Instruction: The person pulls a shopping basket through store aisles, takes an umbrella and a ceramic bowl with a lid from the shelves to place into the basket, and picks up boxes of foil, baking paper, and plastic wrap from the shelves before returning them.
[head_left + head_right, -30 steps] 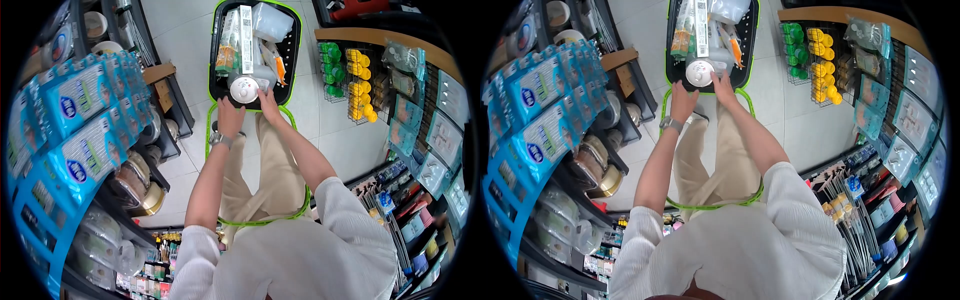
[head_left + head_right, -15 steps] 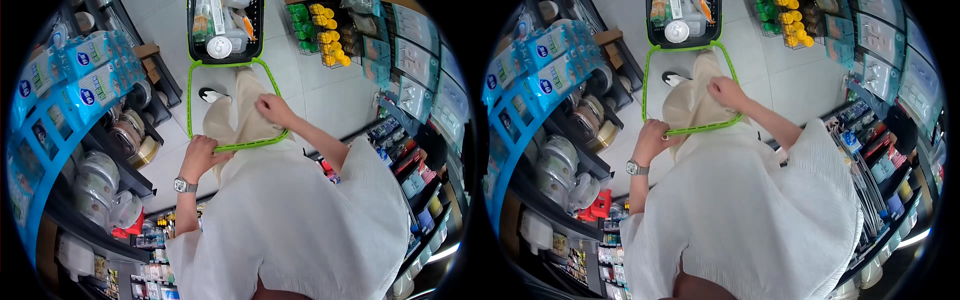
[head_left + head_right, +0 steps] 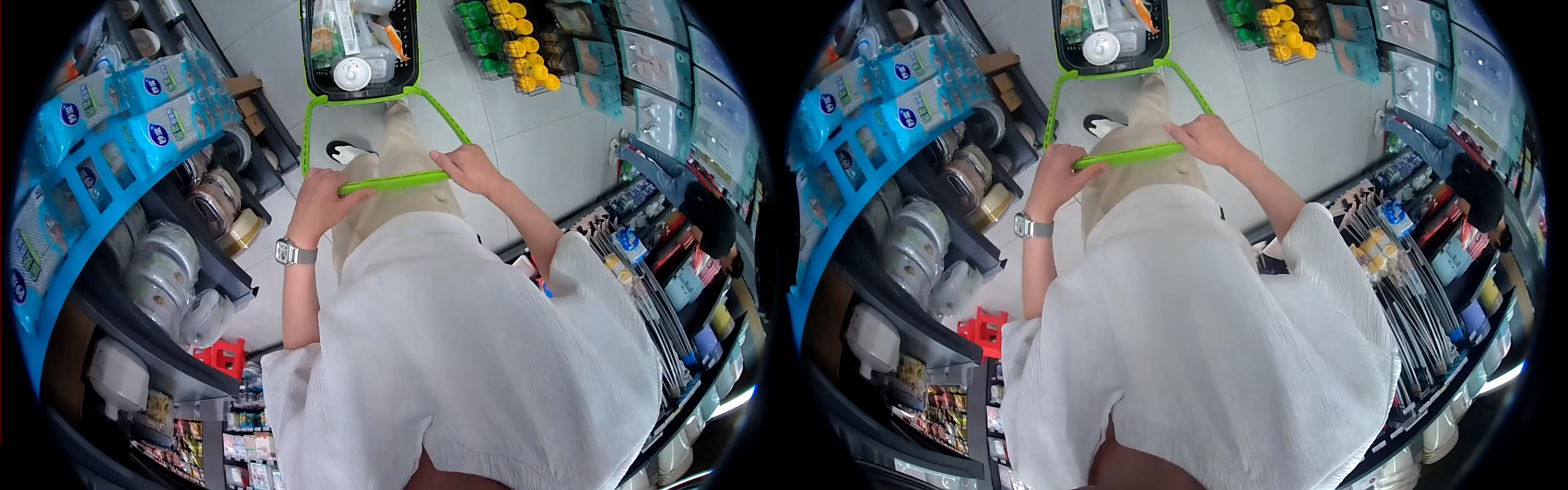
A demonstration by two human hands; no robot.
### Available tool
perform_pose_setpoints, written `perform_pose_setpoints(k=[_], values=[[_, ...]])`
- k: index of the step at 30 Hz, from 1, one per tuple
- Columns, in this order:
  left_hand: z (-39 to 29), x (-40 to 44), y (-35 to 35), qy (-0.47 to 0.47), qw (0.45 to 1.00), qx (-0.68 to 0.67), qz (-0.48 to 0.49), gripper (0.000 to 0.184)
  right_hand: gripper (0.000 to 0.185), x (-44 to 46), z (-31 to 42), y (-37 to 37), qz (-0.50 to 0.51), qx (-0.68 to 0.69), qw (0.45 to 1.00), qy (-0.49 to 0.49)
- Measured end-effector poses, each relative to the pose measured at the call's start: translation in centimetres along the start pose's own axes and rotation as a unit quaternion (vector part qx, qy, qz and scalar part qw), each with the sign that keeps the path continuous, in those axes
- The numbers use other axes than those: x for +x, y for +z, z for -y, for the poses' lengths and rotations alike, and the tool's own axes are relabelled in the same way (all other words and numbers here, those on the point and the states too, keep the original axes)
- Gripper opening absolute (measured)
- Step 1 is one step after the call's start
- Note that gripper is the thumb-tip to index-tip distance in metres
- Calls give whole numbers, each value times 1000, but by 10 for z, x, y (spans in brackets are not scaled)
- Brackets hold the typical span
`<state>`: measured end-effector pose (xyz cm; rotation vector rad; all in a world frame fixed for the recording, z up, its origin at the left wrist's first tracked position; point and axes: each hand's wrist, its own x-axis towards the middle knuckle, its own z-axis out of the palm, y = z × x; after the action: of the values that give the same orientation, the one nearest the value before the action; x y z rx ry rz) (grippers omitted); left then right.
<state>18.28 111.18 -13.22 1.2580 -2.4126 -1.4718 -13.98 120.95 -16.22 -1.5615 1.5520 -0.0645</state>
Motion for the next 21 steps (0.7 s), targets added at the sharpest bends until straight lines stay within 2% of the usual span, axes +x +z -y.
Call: perform_pose_setpoints(k=[2,6,8,10,11,13,14,16,17,18,19,21], values=[[-10,5,1,-25,998,27,47,45,60,-2,-9,0,-20,-11,1000,7],[-22,12,3,-5,1000,-14,19,50,64,-1,-17,0,-66,-44,997,11],[-28,13,4,-66,994,16,86,50,64,-2,-22,-2,-80,-38,996,14],[-18,11,17,-40,993,42,107,50,67,-9,-24,-6,-16,-40,999,-7],[-11,10,26,-20,990,64,127,50,67,-13,-26,-6,-22,-40,999,-10],[-4,14,39,-12,982,122,146,55,69,-15,-31,-12,48,-101,993,-46],[-5,16,42,-4,978,139,154,50,69,-14,-32,-18,38,-106,992,-55],[0,19,56,1,974,165,153,45,72,-13,-31,-28,101,-93,989,-50],[6,20,67,3,966,188,177,38,72,-11,-33,-31,92,-96,989,-59],[11,24,75,3,957,210,202,31,73,-7,-37,-32,125,-94,986,-55],[10,26,80,-8,948,219,232,27,74,-6,-41,-29,160,-91,982,-51],[19,24,98,-23,937,226,266,24,75,-9,-57,-14,148,-75,984,-63]])
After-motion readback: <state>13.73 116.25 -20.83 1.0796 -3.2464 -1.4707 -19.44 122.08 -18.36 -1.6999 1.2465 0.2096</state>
